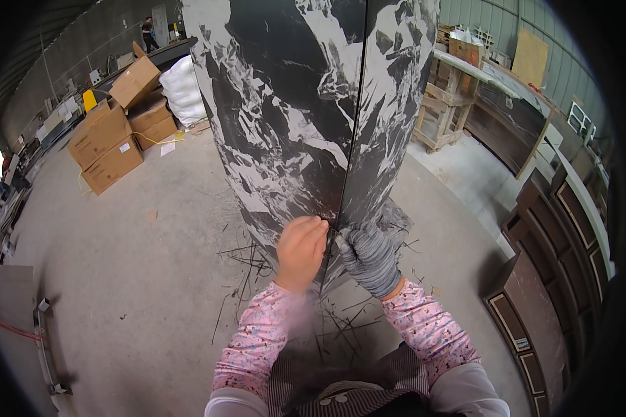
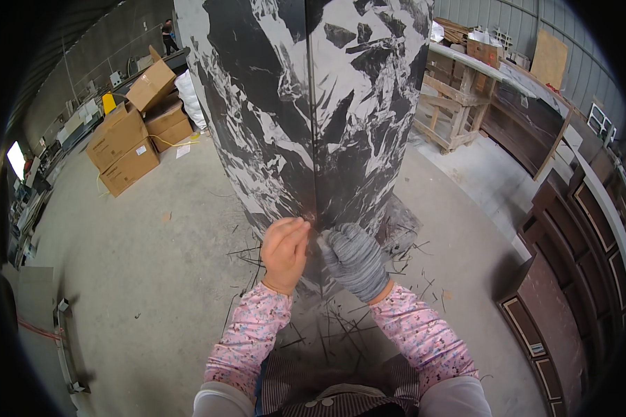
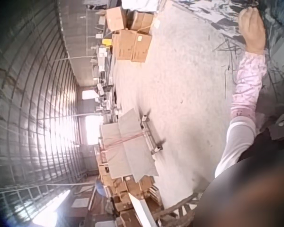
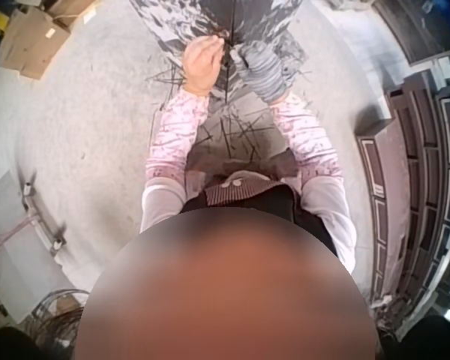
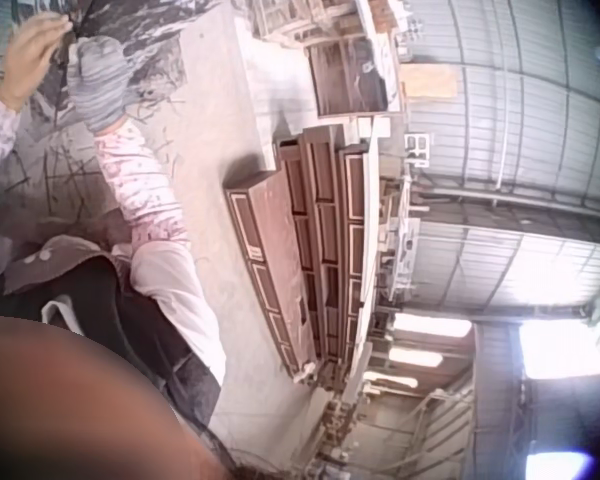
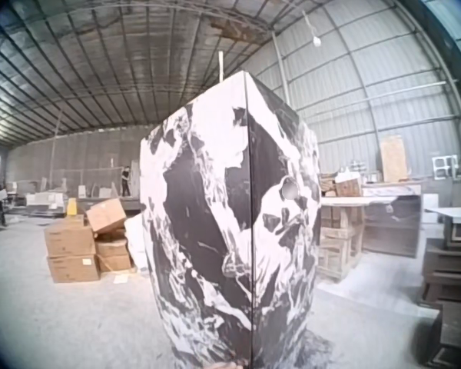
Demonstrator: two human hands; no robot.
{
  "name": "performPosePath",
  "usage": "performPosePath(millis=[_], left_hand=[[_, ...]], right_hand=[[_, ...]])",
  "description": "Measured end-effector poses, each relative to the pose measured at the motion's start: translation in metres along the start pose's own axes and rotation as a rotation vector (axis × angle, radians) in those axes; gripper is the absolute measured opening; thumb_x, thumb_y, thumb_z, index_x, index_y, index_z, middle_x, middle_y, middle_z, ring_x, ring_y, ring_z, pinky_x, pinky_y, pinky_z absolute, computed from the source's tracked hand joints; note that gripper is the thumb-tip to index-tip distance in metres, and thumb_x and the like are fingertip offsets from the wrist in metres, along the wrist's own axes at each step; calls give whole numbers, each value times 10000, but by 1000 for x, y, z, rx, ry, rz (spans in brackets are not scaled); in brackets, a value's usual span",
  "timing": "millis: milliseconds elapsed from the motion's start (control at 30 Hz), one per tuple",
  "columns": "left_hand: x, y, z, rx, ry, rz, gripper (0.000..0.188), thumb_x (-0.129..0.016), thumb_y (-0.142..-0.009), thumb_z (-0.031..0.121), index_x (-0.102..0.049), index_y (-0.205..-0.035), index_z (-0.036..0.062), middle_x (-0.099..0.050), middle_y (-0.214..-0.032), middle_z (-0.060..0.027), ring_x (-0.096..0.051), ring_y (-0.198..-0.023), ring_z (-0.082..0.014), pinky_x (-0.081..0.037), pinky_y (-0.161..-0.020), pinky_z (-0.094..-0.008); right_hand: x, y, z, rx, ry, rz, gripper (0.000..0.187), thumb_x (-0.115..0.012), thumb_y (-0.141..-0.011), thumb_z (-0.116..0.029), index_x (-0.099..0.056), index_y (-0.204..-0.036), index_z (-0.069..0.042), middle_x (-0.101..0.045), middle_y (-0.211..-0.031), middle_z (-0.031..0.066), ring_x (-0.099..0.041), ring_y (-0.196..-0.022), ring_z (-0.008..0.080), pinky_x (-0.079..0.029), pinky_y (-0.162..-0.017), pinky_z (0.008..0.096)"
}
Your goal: The person peels protective film from a large black-and-white marble slab in a workshop. They work along the edges and corners, removing strips of film by hand and occasionally repositioning the slab to access different sides.
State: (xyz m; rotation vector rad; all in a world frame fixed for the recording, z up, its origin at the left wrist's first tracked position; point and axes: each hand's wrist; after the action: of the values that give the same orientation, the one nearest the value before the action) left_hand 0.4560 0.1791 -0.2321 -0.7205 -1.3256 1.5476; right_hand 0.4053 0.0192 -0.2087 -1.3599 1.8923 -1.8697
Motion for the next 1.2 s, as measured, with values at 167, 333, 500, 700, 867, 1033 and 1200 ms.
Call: performPosePath(millis=[167,333,500,700,867,1033,1200], left_hand=[[-2,22,-3,1,-9,-18,329,-763,-713,-97,-716,-1018,17,-687,-1008,-107,-683,-926,-314,-562,-801,-393],[-1,50,-5,59,-8,-58,335,-751,-713,-90,-716,-1030,12,-687,-1017,-110,-678,-950,-325,-559,-818,-401],[-4,71,-5,125,-16,-89,293,-747,-733,-76,-720,-1012,9,-688,-1030,-113,-677,-961,-320,-560,-830,-393],[0,138,-14,275,-99,-305,168,-719,-785,-33,-721,-943,22,-703,-1021,-113,-686,-968,-313,-567,-818,-381],[55,203,-43,323,-475,-1095,220,-695,-834,79,-710,-1052,54,-720,-992,-122,-695,-943,-302,-571,-793,-399],[105,120,-52,524,-460,-1031,361,-730,-859,139,-676,-1207,60,-729,-1079,-131,-690,-894,-281,-542,-746,-376],[89,-64,57,599,253,-493,434,-766,-886,91,-630,-1294,31,-718,-1054,-136,-669,-840,-149,-539,-746,-281]], right_hand=[[-10,19,5,-16,-17,-5,129,-731,-847,-46,-649,-944,-23,-640,-861,147,-629,-768,348,-525,-664,430],[-18,43,7,-98,-27,-102,124,-731,-845,-56,-661,-942,-23,-655,-880,162,-639,-792,363,-529,-697,440],[-28,62,11,-79,28,-101,129,-712,-851,-69,-654,-962,-40,-609,-812,132,-610,-760,339,-515,-636,439],[-49,117,21,-193,56,-371,161,-667,-908,-200,-653,-970,-52,-626,-861,168,-617,-783,381,-513,-697,475],[-41,189,43,-433,50,-819,231,-615,-944,-294,-676,-1023,-86,-679,-924,180,-650,-891,383,-520,-764,499],[22,76,26,-347,-103,-442,163,-641,-955,-238,-703,-935,-89,-695,-899,127,-657,-841,315,-528,-793,440],[66,-33,-3,-319,-416,-151,203,-684,-945,-251,-702,-955,-49,-674,-878,112,-668,-850,273,-520,-772,379]])
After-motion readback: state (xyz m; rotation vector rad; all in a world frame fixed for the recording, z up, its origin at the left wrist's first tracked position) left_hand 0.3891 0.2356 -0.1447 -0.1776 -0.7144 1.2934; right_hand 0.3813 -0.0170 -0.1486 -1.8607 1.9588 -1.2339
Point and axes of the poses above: each hand's wrist, its own y-axis away from the middle knuckle, its own x-axis out of the back of the hand, z = x × y
